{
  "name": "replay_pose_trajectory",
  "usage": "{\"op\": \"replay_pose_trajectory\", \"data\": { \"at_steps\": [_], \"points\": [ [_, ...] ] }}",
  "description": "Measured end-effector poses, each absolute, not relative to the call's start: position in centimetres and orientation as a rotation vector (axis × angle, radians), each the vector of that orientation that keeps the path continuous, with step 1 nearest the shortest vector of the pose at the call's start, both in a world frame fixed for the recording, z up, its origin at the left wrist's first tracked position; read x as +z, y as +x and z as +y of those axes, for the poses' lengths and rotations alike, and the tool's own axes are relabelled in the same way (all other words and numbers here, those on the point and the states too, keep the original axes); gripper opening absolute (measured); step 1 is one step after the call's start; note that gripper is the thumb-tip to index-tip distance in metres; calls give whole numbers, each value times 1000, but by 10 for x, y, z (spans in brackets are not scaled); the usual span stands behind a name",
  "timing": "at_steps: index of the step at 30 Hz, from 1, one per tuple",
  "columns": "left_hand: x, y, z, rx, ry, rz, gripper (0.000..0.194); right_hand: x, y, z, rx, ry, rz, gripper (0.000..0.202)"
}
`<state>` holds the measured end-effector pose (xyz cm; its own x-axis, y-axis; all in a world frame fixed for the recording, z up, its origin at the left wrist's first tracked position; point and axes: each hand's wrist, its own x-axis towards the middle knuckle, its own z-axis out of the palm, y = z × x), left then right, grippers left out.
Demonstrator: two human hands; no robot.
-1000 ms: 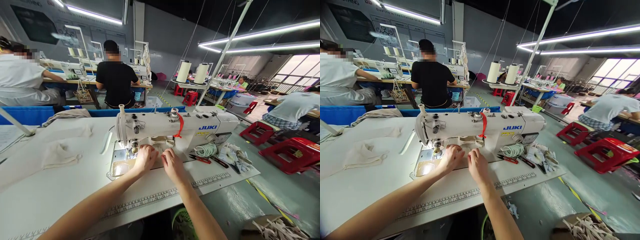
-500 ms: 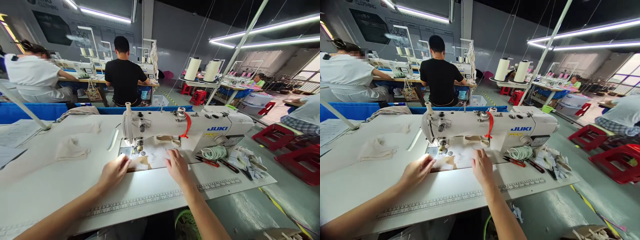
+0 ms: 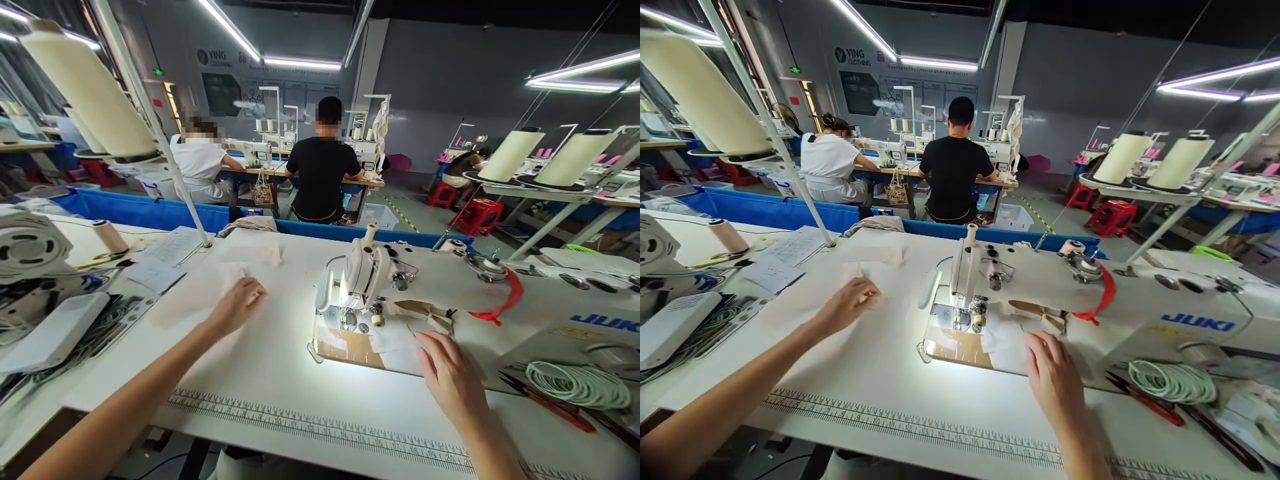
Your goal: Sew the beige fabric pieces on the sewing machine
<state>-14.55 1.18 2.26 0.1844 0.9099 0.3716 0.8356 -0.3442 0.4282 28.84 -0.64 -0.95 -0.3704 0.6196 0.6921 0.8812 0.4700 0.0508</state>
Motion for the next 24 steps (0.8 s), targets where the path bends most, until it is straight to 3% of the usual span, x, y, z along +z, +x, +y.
{"op": "replay_pose_trajectory", "data": {
  "at_steps": [8,17,24],
  "points": [
    [47,-190,27,284,2515,1810,18,-11,282,-7,-551,-1214,-2075,24],
    [47,-200,20,610,2551,1751,29,-1,275,-17,-569,-1137,-2035,22],
    [57,-185,7,797,2254,1618,29,8,222,-59,-32,-1272,-2229,27]
  ]
}}
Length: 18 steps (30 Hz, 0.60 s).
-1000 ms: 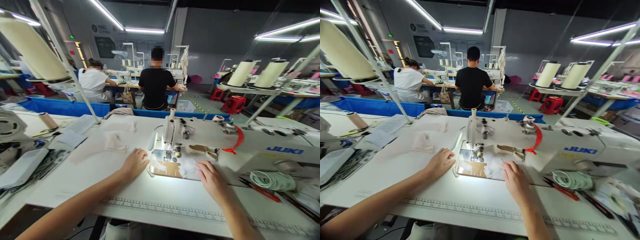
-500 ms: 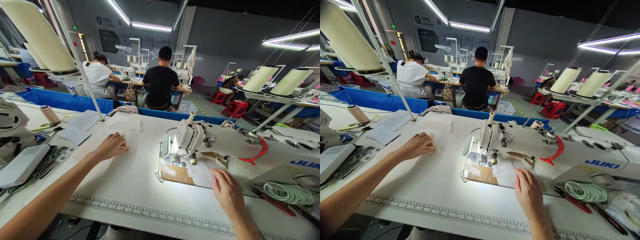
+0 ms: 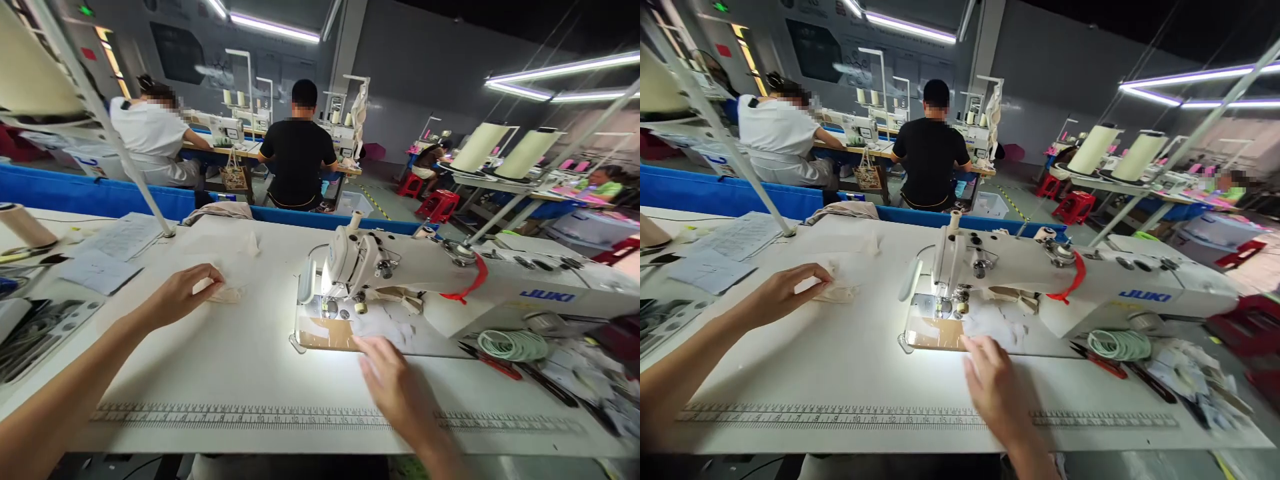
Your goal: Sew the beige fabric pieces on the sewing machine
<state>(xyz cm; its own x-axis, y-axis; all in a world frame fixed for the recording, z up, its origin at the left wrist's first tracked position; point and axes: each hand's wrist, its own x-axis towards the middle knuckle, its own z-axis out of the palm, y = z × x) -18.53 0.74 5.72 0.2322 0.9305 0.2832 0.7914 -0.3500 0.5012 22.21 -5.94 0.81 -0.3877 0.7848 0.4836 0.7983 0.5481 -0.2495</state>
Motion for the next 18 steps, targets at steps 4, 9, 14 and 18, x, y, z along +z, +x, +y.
{"op": "replay_pose_trajectory", "data": {
  "at_steps": [4,9,14,18],
  "points": [
    [66,-148,6,590,2178,1376,18,14,180,-73,45,-1356,-2395,35],
    [77,-82,13,280,2151,1113,14,18,165,-52,-88,-1333,-2513,28],
    [53,-31,26,367,1914,1022,16,19,169,-32,-170,-1221,-2611,15],
    [25,-17,34,433,1827,1121,14,17,171,-31,-148,-1204,-2593,17]
  ]
}}
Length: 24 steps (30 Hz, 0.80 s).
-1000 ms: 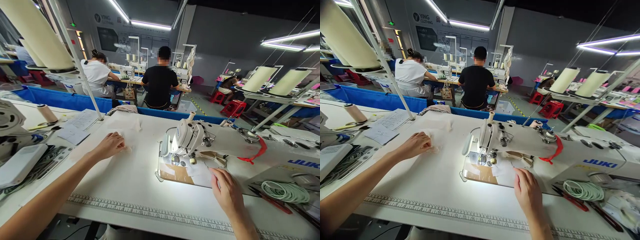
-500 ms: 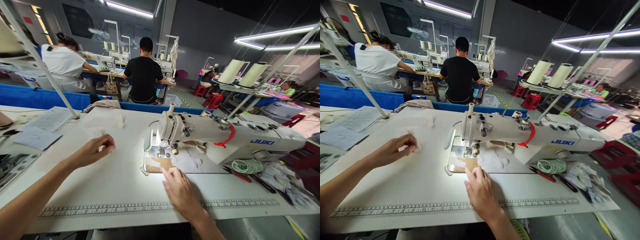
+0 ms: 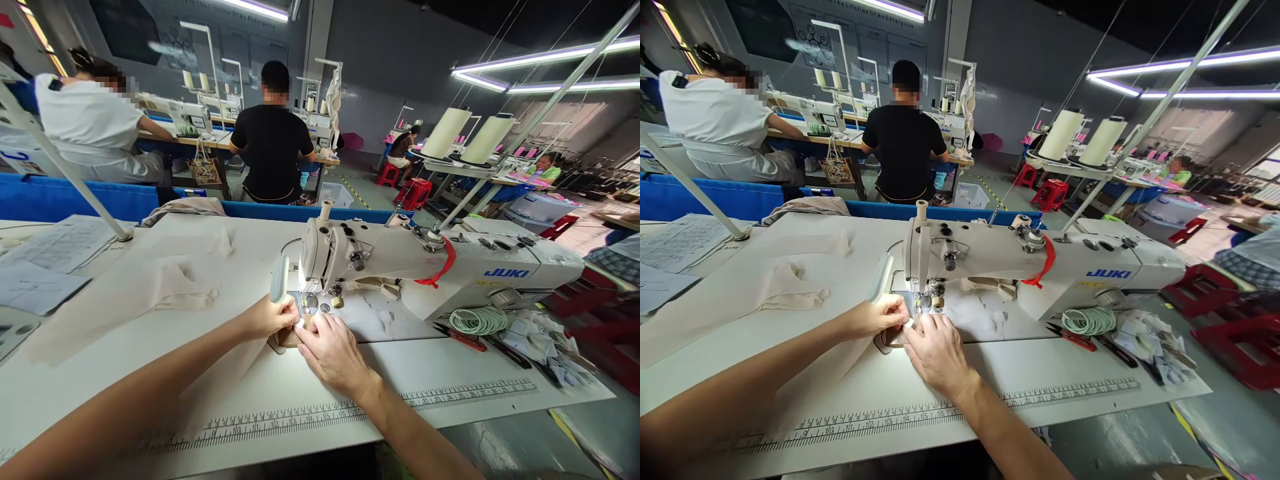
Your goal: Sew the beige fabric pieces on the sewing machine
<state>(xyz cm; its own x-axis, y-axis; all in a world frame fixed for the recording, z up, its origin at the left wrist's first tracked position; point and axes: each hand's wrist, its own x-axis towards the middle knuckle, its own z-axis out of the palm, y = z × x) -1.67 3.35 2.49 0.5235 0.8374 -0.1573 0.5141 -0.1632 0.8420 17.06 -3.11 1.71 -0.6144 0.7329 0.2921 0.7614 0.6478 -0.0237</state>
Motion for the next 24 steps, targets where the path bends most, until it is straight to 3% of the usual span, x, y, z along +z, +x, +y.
{"op": "replay_pose_trajectory", "data": {
  "at_steps": [10,24],
  "points": [
    [14,-13,35,466,2078,1319,15,17,170,-32,-100,-1205,-2574,28],
    [9,-9,29,397,2066,1493,14,18,175,-33,-52,-1229,-2488,20]
  ]
}}
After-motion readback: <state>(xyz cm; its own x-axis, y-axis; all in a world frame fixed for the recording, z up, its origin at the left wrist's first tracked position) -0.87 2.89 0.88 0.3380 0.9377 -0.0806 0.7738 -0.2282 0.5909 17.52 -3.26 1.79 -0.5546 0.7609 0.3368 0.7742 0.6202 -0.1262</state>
